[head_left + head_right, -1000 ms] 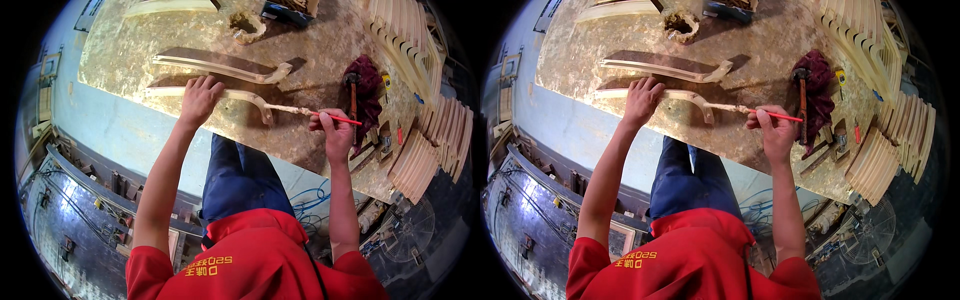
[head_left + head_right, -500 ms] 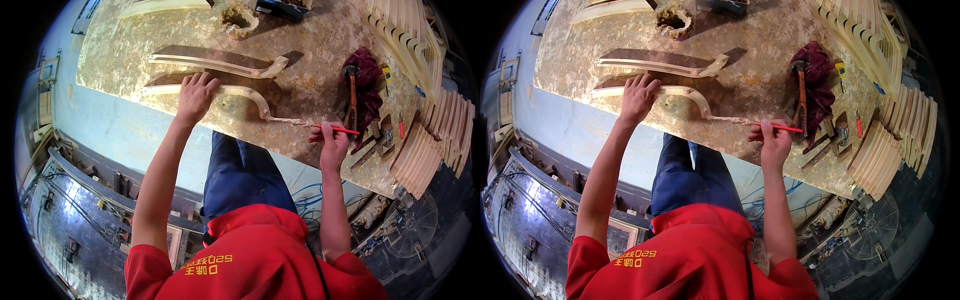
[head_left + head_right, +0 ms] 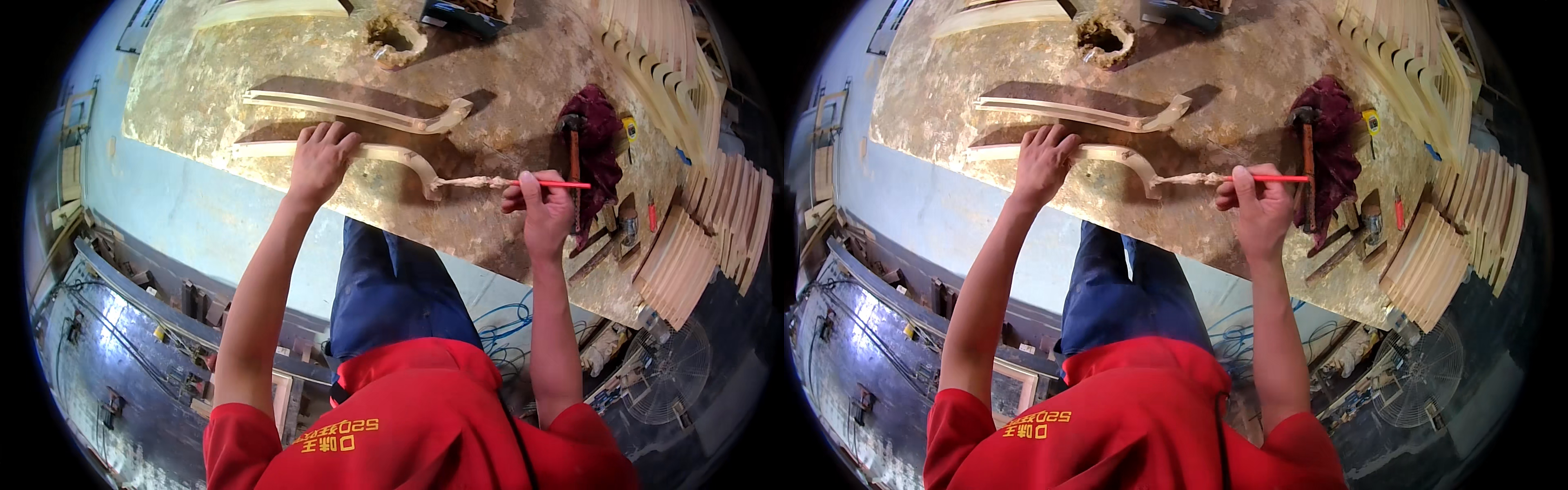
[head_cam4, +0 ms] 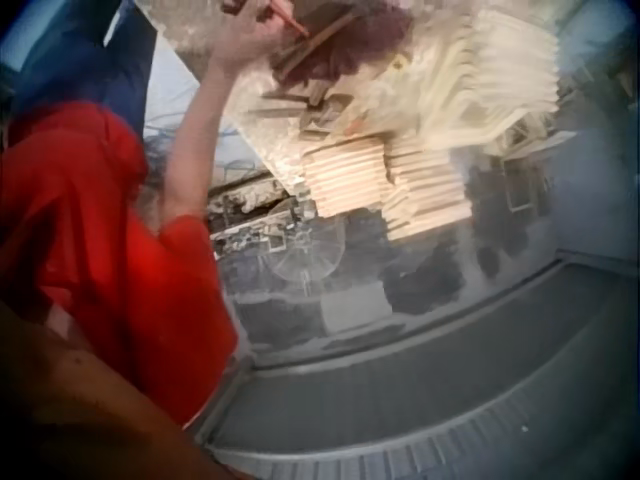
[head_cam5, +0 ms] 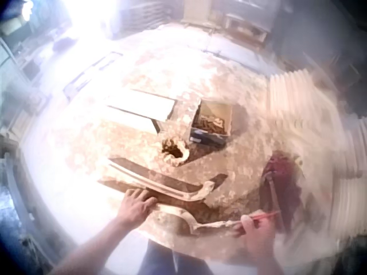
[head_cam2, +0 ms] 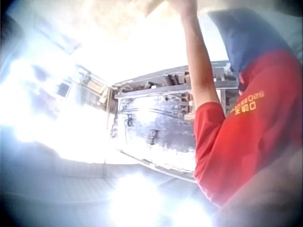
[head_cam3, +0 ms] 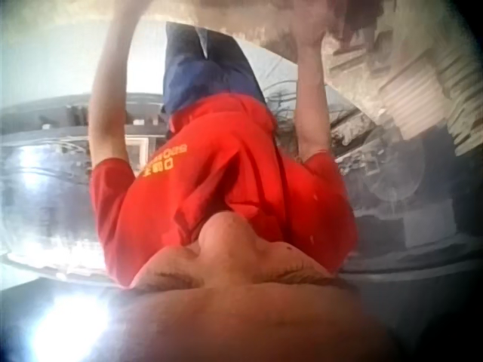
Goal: The person applies glue to curved wooden pieces using a brush, then joins them with a hammer. The person also wipes a rectangular wooden piece with a cloth and applies glue to it. The person works at a cluttered workbench with stacks of similar wooden parts nearby.
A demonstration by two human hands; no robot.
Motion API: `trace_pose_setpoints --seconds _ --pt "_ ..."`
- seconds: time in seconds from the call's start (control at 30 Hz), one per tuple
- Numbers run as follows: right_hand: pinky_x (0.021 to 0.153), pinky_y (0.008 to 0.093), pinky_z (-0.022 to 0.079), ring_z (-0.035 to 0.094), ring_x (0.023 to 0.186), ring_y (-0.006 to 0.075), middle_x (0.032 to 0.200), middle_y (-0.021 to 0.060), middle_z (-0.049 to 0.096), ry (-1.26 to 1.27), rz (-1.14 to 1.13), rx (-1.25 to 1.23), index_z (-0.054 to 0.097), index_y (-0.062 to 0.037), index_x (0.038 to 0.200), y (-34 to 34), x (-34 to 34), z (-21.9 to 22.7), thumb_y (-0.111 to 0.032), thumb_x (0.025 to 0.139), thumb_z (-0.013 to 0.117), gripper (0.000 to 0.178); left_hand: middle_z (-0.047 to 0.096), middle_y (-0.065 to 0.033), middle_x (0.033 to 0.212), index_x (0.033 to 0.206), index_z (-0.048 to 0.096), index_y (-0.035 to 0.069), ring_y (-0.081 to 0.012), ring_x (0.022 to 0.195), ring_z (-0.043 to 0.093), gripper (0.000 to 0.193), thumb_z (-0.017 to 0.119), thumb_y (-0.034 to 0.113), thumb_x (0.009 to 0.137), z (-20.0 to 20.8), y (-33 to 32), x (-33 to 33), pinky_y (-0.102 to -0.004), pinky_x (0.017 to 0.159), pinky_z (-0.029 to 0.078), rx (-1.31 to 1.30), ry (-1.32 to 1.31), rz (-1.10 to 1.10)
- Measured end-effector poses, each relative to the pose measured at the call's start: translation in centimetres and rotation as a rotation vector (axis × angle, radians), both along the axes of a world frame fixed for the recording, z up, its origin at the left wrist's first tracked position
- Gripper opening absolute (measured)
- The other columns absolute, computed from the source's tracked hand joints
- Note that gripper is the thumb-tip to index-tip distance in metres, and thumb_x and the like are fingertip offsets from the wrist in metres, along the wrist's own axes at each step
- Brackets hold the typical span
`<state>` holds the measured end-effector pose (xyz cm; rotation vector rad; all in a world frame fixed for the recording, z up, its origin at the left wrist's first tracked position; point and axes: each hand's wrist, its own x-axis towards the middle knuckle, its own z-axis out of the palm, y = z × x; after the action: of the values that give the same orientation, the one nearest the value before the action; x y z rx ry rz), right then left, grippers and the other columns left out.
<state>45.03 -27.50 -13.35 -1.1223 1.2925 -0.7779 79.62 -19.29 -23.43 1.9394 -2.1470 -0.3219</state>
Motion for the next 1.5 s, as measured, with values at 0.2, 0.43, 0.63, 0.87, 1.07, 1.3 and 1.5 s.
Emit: trace_pose_setpoints --seconds 0.2,0.43,0.63,0.87,1.07,1.3,1.5 --pt "0.06 0.0289 0.06 0.069 0.065 0.0142 0.082 0.01 0.073 0.033 -0.001 -0.019 0.062 -0.002 0.099 -1.9 2.1 1.6 -0.018 0.107 0.065 0.018 0.062 -0.0041 0.112 0.114 0.066 0.019 -0.0271 0.113 0.06 0.026 0.07 0.017 0.089 -0.3 0.0 0.4 -0.0438 0.099 0.042 0.03 0.005 0.021" --pt "0.061 0.0297 0.06 0.069 0.065 0.0143 0.081 0.0097 0.072 -0.04 -0.014 0.013 0.061 -0.0015 0.099 -2.1 4.3 0.0 -0.019 0.108 0.064 0.02 0.062 -0.0039 0.113 0.117 0.067 0.019 -0.0268 0.115 0.059 0.028 0.069 0.018 0.09 0.2 0.1 0.3 -0.0431 0.1 0.042 0.036 0.006 0.014" --pt "0.061 0.0285 0.06 0.068 0.064 0.0133 0.08 0.009 0.072 0.026 0.068 -0.095 0.062 -0.002 0.098 -1.7 4.9 0.7 -0.018 0.108 0.064 0.018 0.062 -0.0038 0.112 0.117 0.066 0.019 -0.0261 0.115 0.059 0.028 0.069 0.019 0.09 -0.1 0.2 0.2 -0.0433 0.101 0.042 0.038 -0.01 0.019" --pt "0.058 0.0253 0.056 0.065 0.061 0.0105 0.078 0.0067 0.071 0.053 0.082 -0.117 0.06 -0.003 0.095 -1.2 2.8 1.2 -0.015 0.107 0.065 0.018 0.063 -0.0027 0.113 0.118 0.067 0.02 -0.0252 0.115 0.06 0.028 0.069 0.017 0.09 -0.2 0.1 0.4 -0.0427 0.101 0.042 0.026 -0.011 0.018" --pt "0.055 0.0277 0.058 0.066 0.061 0.0125 0.078 0.0073 0.07 0.044 -0.098 0.063 0.06 -0.0046 0.095 1.2 -1.1 1.2 -0.018 0.106 0.067 0.019 0.063 -0.0028 0.113 0.117 0.066 0.02 -0.0255 0.114 0.06 0.026 0.069 0.02 0.091 -0.4 0.5 0.5 -0.0434 0.1 0.042 0.02 -0.02 0.029" --pt "0.056 0.0284 0.058 0.067 0.061 0.014 0.08 0.0093 0.07 0.038 -0.176 0.052 0.06 -0.0036 0.096 2.7 -1.0 -0.4 -0.021 0.107 0.067 0.021 0.062 -0.0029 0.108 0.113 0.066 0.019 -0.0252 0.109 0.06 0.021 0.066 0.018 0.092 -0.1 -0.2 0.3 -0.0424 0.096 0.043 -0.041 -0.029 0.007" --pt "0.056 0.0269 0.057 0.067 0.063 0.0126 0.08 0.0081 0.07 0.01 -0.115 0.0 0.059 -0.0032 0.095 3.1 -0.1 0.1 -0.019 0.107 0.067 0.021 0.063 -0.0068 0.112 0.117 0.066 0.017 -0.0296 0.114 0.06 0.025 0.068 0.02 0.092 0.3 -0.1 0.3 -0.0452 0.1 0.043 0.022 0.007 0.006"
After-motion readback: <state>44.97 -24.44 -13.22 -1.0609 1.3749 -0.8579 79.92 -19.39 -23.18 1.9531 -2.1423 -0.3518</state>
